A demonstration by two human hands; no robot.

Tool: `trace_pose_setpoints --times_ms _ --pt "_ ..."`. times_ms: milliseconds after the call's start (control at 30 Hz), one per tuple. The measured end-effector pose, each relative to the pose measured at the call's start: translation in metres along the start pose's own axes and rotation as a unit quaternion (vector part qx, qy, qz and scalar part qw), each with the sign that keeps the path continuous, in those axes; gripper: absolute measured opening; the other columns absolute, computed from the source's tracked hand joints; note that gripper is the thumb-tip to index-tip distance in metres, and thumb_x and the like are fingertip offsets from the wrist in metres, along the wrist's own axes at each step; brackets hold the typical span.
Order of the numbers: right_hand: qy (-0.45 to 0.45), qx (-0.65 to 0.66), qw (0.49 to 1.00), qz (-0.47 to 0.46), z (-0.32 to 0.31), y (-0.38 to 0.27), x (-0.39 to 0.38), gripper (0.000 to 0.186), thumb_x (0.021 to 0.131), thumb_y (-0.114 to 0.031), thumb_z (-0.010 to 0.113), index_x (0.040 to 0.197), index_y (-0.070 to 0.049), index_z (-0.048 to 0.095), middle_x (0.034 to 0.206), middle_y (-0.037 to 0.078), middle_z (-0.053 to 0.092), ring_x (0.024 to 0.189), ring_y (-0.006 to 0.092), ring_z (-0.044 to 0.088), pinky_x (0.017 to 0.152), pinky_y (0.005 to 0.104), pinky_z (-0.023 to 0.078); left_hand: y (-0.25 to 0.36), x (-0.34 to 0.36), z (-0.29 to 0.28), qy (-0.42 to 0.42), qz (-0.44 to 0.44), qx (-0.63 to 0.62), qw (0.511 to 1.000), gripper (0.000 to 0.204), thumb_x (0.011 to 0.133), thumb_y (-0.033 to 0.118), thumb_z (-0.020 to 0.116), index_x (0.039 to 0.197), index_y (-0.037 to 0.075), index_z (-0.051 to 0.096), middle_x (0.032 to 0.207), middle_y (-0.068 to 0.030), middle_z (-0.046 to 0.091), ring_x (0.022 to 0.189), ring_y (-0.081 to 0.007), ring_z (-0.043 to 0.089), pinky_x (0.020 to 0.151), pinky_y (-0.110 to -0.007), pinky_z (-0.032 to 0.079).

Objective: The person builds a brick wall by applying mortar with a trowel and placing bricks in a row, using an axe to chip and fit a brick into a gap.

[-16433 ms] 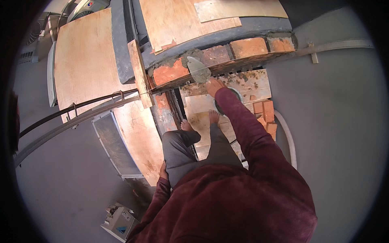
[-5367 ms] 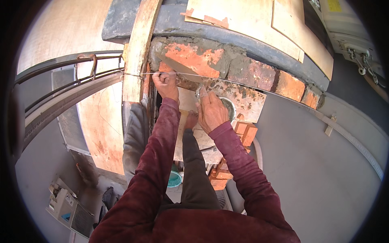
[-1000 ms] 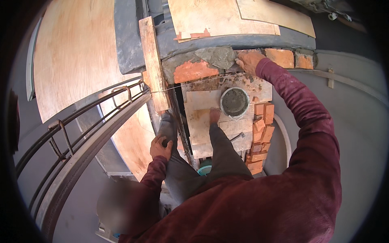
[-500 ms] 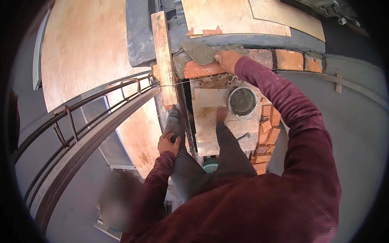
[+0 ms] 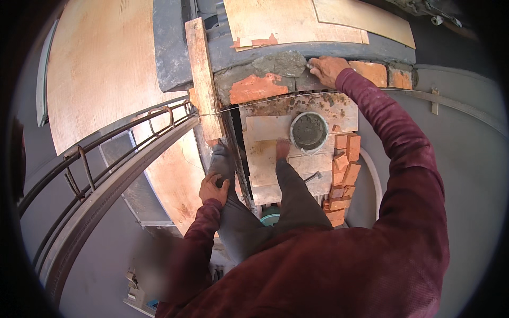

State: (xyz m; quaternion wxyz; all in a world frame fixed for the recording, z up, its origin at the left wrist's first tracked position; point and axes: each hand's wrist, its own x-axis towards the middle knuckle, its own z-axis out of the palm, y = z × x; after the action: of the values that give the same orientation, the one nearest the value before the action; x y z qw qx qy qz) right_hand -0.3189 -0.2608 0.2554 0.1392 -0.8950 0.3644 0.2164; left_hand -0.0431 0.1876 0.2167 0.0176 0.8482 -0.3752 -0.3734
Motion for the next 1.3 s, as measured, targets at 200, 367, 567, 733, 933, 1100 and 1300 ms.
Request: trace_pose_setpoints --times_ms 200,367,567,733,933,1100,1300 --pt "0.044 0.008 0.995 0.094 -0.033 0.050 -0.089 0.035 0.096 -0.035 0.046 0.110 -0.005 0.059 0.094 0.020 0.066 0.091 0.0378 0.063 0.080 0.0461 0.050 -0.007 -0.005 0.005 -0.007 0.017 0.021 1.000 0.043 0.077 0.036 0.068 0.106 0.005 0.070 0.126 -0.0143 0.059 0.122 -0.0309 0.051 0.105 -0.039 0.039" --pt "0.054 0.174 0.969 0.164 -0.021 0.031 -0.252 0.034 0.094 -0.037 0.054 0.103 -0.004 0.056 0.086 0.018 0.062 0.080 0.0374 0.062 0.072 0.0437 0.049 -0.019 -0.007 0.007 -0.033 0.020 0.079 0.996 0.042 0.077 0.036 0.068 0.105 0.004 0.070 0.126 -0.0137 0.060 0.121 -0.0308 0.052 0.104 -0.039 0.040" --pt "0.114 0.255 0.921 0.270 0.161 -0.019 -0.332 0.037 0.090 -0.033 0.063 0.105 0.000 0.053 0.086 0.022 0.059 0.074 0.0415 0.060 0.066 0.0454 0.047 -0.031 -0.015 0.010 -0.050 0.081 0.123 0.988 0.039 0.079 0.032 0.066 0.104 0.003 0.069 0.124 -0.0150 0.060 0.119 -0.0335 0.052 0.104 -0.041 0.039" --pt "0.270 0.315 0.805 0.424 0.336 -0.084 -0.276 0.032 0.086 -0.021 0.067 0.105 0.001 0.052 0.088 0.020 0.060 0.076 0.0406 0.062 0.064 0.0441 0.050 -0.023 -0.018 0.008 -0.095 0.150 0.195 0.965 0.039 0.080 0.034 0.064 0.103 0.003 0.068 0.123 -0.0166 0.060 0.120 -0.0378 0.050 0.104 -0.046 0.038" --pt "0.341 0.374 0.676 0.536 0.487 -0.116 -0.143 0.031 0.086 -0.015 0.062 0.106 0.003 0.046 0.098 0.027 0.052 0.087 0.0470 0.058 0.073 0.0492 0.048 -0.005 -0.016 0.012 -0.110 0.198 0.235 0.945 0.040 0.082 0.035 0.061 0.105 0.003 0.067 0.122 -0.0176 0.060 0.120 -0.0403 0.049 0.104 -0.050 0.036" --pt "0.096 0.446 0.674 0.581 0.501 -0.106 -0.103 0.034 0.089 -0.019 0.059 0.112 -0.001 0.041 0.110 0.024 0.054 0.094 0.0467 0.060 0.079 0.0491 0.050 0.002 -0.011 0.018 -0.123 0.201 0.271 0.933 0.039 0.084 0.033 0.059 0.106 0.002 0.065 0.122 -0.0189 0.059 0.120 -0.0431 0.048 0.104 -0.052 0.036" --pt "-0.103 0.398 0.750 0.518 0.500 -0.082 -0.194 0.039 0.091 -0.025 0.056 0.118 -0.001 0.042 0.117 0.025 0.056 0.098 0.0440 0.063 0.084 0.0486 0.052 0.008 -0.014 0.010 -0.119 0.191 0.263 0.938 0.038 0.084 0.033 0.059 0.106 0.003 0.066 0.122 -0.0183 0.059 0.119 -0.0418 0.049 0.103 -0.051 0.036"
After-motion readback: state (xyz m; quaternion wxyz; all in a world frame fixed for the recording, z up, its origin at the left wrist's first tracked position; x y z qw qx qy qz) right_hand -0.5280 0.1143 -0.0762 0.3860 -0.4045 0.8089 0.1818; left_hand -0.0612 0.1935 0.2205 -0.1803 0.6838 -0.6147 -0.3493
